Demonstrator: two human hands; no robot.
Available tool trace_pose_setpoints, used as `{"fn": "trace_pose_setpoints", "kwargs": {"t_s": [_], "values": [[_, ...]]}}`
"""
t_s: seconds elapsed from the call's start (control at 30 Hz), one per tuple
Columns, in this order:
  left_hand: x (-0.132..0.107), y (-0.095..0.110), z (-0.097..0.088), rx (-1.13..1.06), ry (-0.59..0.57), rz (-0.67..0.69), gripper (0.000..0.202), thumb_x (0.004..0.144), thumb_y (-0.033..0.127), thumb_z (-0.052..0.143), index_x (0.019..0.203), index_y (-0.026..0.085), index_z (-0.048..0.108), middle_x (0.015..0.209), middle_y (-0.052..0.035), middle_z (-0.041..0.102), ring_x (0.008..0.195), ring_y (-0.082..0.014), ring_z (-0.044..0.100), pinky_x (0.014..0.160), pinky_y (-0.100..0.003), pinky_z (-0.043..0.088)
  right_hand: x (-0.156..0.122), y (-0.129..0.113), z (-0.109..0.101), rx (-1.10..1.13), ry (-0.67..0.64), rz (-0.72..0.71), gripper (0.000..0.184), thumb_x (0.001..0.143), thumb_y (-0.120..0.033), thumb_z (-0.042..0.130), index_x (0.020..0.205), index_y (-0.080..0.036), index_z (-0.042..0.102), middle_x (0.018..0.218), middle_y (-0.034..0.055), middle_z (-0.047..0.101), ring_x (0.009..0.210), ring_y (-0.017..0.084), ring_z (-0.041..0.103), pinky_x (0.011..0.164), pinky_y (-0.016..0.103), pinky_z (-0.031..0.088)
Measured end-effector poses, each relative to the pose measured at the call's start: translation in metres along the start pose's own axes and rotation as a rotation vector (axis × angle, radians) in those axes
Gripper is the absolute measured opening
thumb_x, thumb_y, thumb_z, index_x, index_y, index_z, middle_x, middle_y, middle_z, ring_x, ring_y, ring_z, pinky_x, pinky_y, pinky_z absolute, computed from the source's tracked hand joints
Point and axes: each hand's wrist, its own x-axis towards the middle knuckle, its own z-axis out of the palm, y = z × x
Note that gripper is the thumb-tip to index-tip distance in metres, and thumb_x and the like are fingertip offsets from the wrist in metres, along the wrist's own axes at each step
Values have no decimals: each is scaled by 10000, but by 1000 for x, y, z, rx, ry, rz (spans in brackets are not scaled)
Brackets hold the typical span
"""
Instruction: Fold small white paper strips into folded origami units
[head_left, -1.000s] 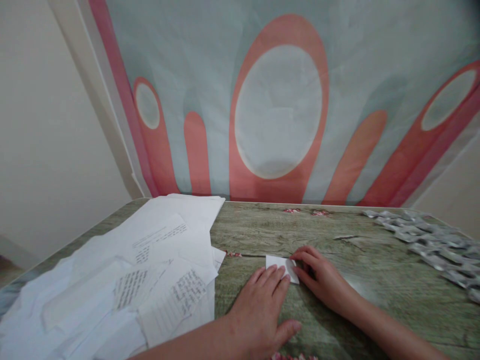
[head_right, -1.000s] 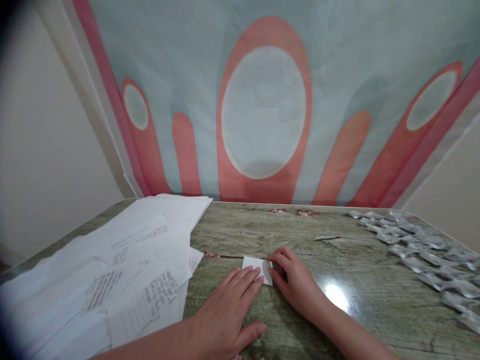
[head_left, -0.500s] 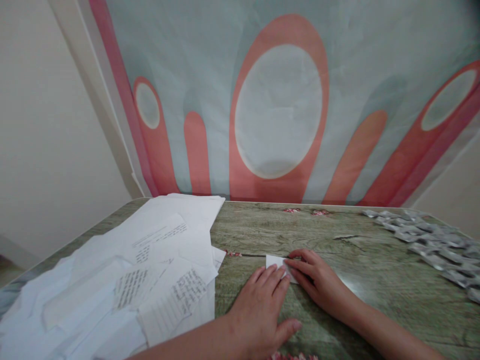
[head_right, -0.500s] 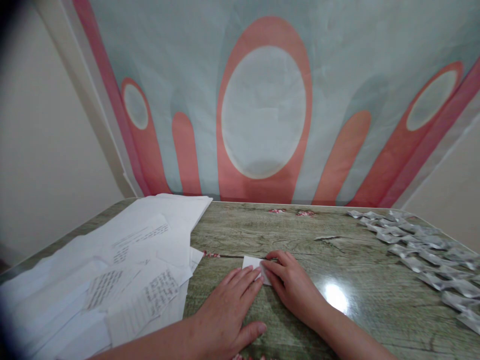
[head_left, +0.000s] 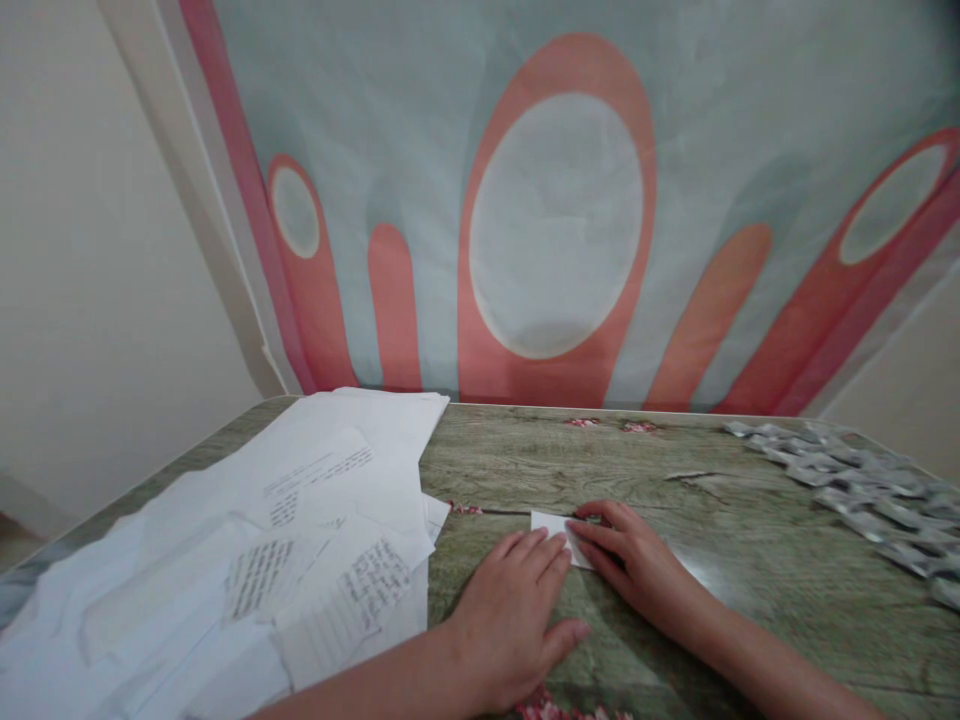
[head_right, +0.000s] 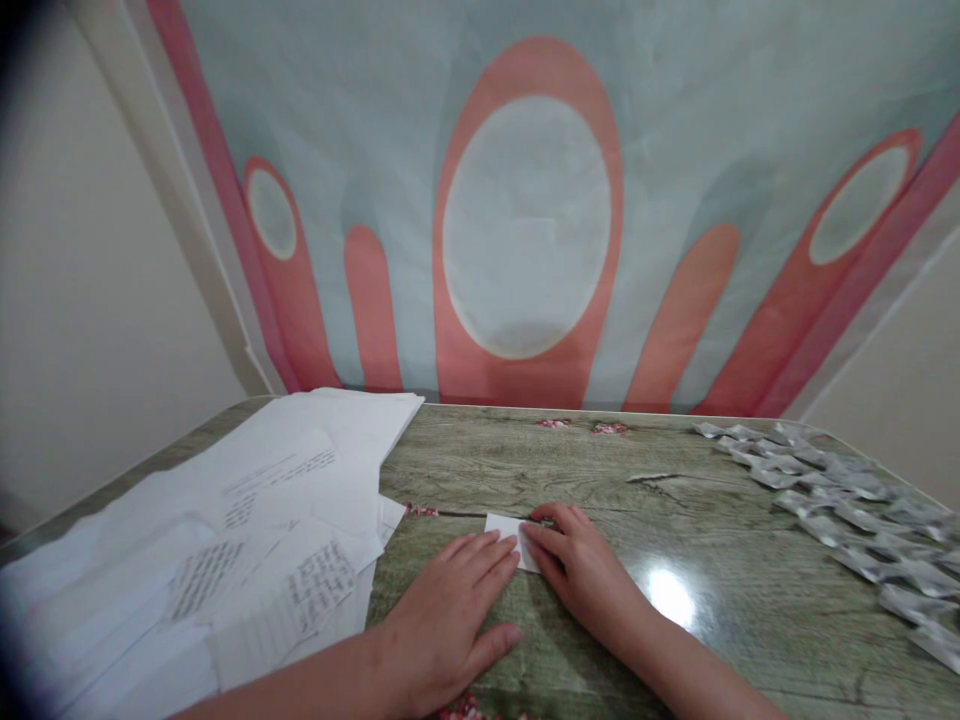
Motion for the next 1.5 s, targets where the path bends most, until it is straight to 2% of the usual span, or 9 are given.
{"fn": "trace_pose_setpoints", "kwargs": {"t_s": [0.27,0.47,0.57,0.7,1.0,1.2,1.5], "values": [[3,-6,-2,142,27,-14,506,906,517,341,1274,190,460,1356,-84,444,1262,-267,361,1050,-445,266,0,-1,0,-3,3,6,280,870,-182,484,1107,-238,621,1049,96,568,956,215,542,828,377,475],[1,-10,-1,197,47,32,482,919,491,327,1279,195,450,1353,-80,445,1255,-252,371,1042,-418,273,-1,-2,-2,-24,41,-11,271,864,-174,487,1093,-225,623,1063,106,564,951,216,542,806,380,481],[1,-10,1,205,65,33,476,919,490,325,1271,197,458,1349,-78,450,1249,-252,377,1037,-410,276,-3,-9,-7,-40,44,-69,287,857,-116,461,1062,-223,631,1055,105,577,949,216,532,799,388,473],[1,-10,2,206,85,9,460,916,479,348,1262,201,469,1334,-76,467,1234,-247,393,1033,-404,278,-6,-23,-12,-55,6,-163,288,856,-76,435,982,-209,658,949,90,622,893,207,535,786,380,452],[4,-16,2,198,94,7,471,918,482,345,1283,201,444,1343,-70,457,1241,-243,382,1042,-402,263,-7,-28,-5,-193,-107,-156,314,839,-112,544,1138,-196,580,957,73,615,881,211,526,785,359,418],[3,-16,1,207,90,3,475,921,485,331,1281,199,447,1351,-70,449,1245,-248,375,1039,-411,266,-5,-34,-8,-284,-94,-212,282,820,-122,572,1095,-175,602,919,73,611,865,209,528,760,342,413],[4,-16,-1,236,91,10,431,927,454,344,1273,221,453,1344,-56,458,1240,-243,382,1036,-431,261,-7,-33,-15,-393,-111,-167,181,794,-79,563,919,-177,650,828,51,595,784,199,518,701,324,386]]}}
